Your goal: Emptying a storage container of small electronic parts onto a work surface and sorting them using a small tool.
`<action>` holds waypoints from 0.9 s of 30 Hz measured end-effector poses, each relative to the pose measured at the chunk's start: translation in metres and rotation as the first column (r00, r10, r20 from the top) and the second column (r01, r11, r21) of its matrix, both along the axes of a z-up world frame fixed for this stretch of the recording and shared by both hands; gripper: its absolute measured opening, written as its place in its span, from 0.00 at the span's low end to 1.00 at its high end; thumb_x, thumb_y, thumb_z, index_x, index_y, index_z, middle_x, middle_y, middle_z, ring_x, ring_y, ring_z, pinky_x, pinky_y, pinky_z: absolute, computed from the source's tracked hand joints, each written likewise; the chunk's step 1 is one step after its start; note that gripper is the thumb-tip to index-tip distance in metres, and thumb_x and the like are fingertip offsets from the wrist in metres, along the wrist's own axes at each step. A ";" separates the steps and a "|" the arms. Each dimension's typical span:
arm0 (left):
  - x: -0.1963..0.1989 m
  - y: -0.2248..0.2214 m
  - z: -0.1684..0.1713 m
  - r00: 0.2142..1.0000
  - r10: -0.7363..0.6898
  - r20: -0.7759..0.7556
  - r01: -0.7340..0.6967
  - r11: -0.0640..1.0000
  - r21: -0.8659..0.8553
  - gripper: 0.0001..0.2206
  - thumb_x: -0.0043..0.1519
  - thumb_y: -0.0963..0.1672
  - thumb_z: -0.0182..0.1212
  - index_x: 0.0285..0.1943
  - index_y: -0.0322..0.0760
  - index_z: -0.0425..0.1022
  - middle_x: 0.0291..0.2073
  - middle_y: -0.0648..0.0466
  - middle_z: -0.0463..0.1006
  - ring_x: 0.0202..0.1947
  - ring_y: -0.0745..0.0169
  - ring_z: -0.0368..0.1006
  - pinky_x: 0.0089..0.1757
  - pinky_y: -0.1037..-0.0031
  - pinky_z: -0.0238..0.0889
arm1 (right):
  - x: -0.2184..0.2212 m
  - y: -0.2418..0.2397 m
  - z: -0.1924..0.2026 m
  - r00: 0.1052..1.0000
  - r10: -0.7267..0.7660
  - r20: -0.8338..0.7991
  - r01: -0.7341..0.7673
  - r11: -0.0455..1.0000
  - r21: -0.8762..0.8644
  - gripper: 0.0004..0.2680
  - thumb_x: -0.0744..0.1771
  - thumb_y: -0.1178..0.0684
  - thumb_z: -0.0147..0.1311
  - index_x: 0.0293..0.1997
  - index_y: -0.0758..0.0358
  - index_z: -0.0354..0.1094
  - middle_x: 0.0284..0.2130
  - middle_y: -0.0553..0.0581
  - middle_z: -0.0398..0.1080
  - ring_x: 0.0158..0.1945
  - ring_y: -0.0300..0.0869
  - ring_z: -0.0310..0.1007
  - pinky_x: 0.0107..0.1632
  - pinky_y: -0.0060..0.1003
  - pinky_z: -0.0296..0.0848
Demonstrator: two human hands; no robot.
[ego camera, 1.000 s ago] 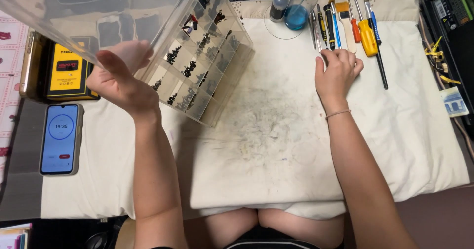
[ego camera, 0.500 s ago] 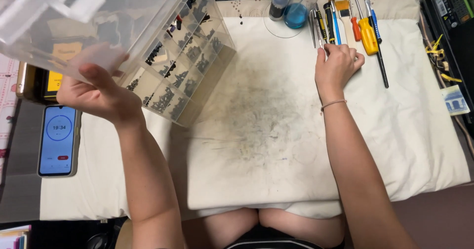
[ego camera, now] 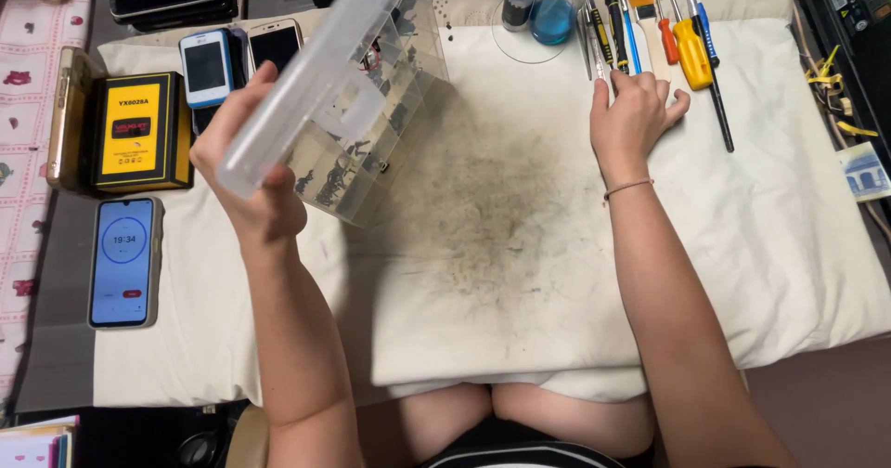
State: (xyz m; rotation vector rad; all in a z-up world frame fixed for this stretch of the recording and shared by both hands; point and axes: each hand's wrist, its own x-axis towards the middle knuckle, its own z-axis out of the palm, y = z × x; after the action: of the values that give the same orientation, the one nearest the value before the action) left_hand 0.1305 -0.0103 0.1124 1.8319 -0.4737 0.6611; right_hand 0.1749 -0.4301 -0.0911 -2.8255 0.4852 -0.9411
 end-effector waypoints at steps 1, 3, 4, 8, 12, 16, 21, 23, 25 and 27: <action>0.000 0.003 0.002 0.994 -0.083 0.073 0.075 0.991 0.110 0.48 0.62 0.69 0.34 0.60 0.21 0.68 0.53 0.33 0.75 0.67 0.28 0.67 0.62 0.45 0.67 | 0.001 0.001 0.001 1.000 -0.005 0.002 0.005 1.000 0.012 0.07 0.71 0.47 0.57 0.47 0.52 0.81 0.36 0.56 0.74 0.46 0.52 0.68 0.61 0.60 0.45; -0.002 0.011 0.005 0.984 -0.174 -0.045 0.177 0.983 0.056 0.47 0.60 0.69 0.39 0.68 0.25 0.59 0.61 0.37 0.66 0.66 0.39 0.64 0.60 0.55 0.66 | 0.000 -0.007 0.005 0.998 -0.065 0.010 0.066 0.997 -0.032 0.04 0.69 0.50 0.60 0.43 0.49 0.82 0.34 0.53 0.74 0.43 0.50 0.66 0.53 0.55 0.47; -0.005 0.016 0.006 0.949 -0.268 -0.163 0.271 0.963 -0.009 0.50 0.59 0.69 0.44 0.76 0.30 0.51 0.70 0.41 0.57 0.64 0.50 0.61 0.59 0.64 0.65 | -0.001 -0.009 0.005 0.992 -0.125 0.015 0.126 0.989 -0.075 0.03 0.67 0.53 0.63 0.39 0.46 0.82 0.31 0.50 0.75 0.41 0.48 0.64 0.44 0.49 0.48; 0.004 0.039 -0.010 0.950 -0.190 -0.247 0.237 0.955 0.179 0.46 0.61 0.70 0.32 0.62 0.30 0.70 0.56 0.46 0.73 0.61 0.46 0.67 0.58 0.58 0.64 | -0.004 -0.016 0.008 0.993 -0.115 0.029 0.117 0.992 -0.057 0.01 0.66 0.47 0.68 0.36 0.44 0.82 0.32 0.50 0.76 0.42 0.49 0.64 0.42 0.50 0.48; -0.002 0.024 0.023 0.914 -0.162 -0.372 0.230 0.962 0.146 0.49 0.62 0.69 0.24 0.74 0.30 0.58 0.73 0.38 0.60 0.75 0.39 0.52 0.69 0.51 0.45 | -0.001 -0.016 0.004 0.995 -0.095 0.020 0.096 0.993 -0.062 0.04 0.67 0.44 0.68 0.36 0.44 0.82 0.34 0.48 0.76 0.44 0.48 0.64 0.46 0.51 0.47; -0.004 0.017 0.033 0.859 -0.043 -0.511 0.062 0.998 0.021 0.43 0.62 0.65 0.36 0.74 0.30 0.58 0.73 0.40 0.58 0.76 0.45 0.49 0.69 0.57 0.40 | -0.004 -0.008 0.012 0.999 -0.046 0.004 0.046 0.999 -0.009 0.04 0.68 0.43 0.68 0.38 0.45 0.82 0.37 0.49 0.78 0.48 0.48 0.65 0.49 0.52 0.46; 0.006 0.019 0.016 0.915 -0.058 -0.399 0.043 0.998 -0.047 0.33 0.68 0.58 0.41 0.68 0.25 0.66 0.67 0.38 0.67 0.72 0.45 0.58 0.67 0.60 0.47 | 0.000 -0.011 0.006 0.999 -0.047 0.003 0.047 0.999 -0.024 0.02 0.67 0.47 0.69 0.38 0.46 0.82 0.36 0.49 0.77 0.46 0.48 0.65 0.46 0.51 0.47; 0.011 0.012 0.004 0.933 -0.018 -0.359 0.005 0.999 -0.037 0.33 0.67 0.58 0.42 0.65 0.26 0.70 0.63 0.37 0.73 0.69 0.43 0.63 0.65 0.59 0.50 | 0.000 -0.011 0.006 0.998 -0.056 0.004 0.056 0.998 -0.033 0.01 0.67 0.50 0.68 0.37 0.45 0.82 0.34 0.49 0.77 0.45 0.48 0.65 0.46 0.50 0.48; 0.018 0.002 -0.011 0.954 0.060 -0.294 -0.187 0.886 -0.425 0.35 0.55 0.61 0.60 0.55 0.29 0.77 0.51 0.43 0.81 0.47 0.42 0.85 0.48 0.64 0.77 | 0.001 -0.010 0.006 0.995 -0.082 0.049 0.078 0.994 0.079 0.04 0.65 0.55 0.63 0.33 0.44 0.77 0.28 0.40 0.73 0.43 0.42 0.65 0.48 0.49 0.47; 0.014 -0.003 -0.008 0.958 0.072 -0.276 -0.177 0.909 -0.376 0.38 0.56 0.64 0.53 0.55 0.29 0.77 0.47 0.42 0.82 0.47 0.42 0.85 0.46 0.65 0.78 | 0.003 -0.012 0.006 0.989 -0.107 0.098 0.097 0.990 0.105 0.04 0.65 0.56 0.61 0.33 0.45 0.74 0.28 0.40 0.71 0.42 0.42 0.67 0.48 0.48 0.48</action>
State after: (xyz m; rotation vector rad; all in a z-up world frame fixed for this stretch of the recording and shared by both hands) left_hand 0.1448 -0.0136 0.1040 1.5354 -0.0392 0.5484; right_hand 0.1776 -0.4424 -0.0847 -2.6693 0.6500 -1.0453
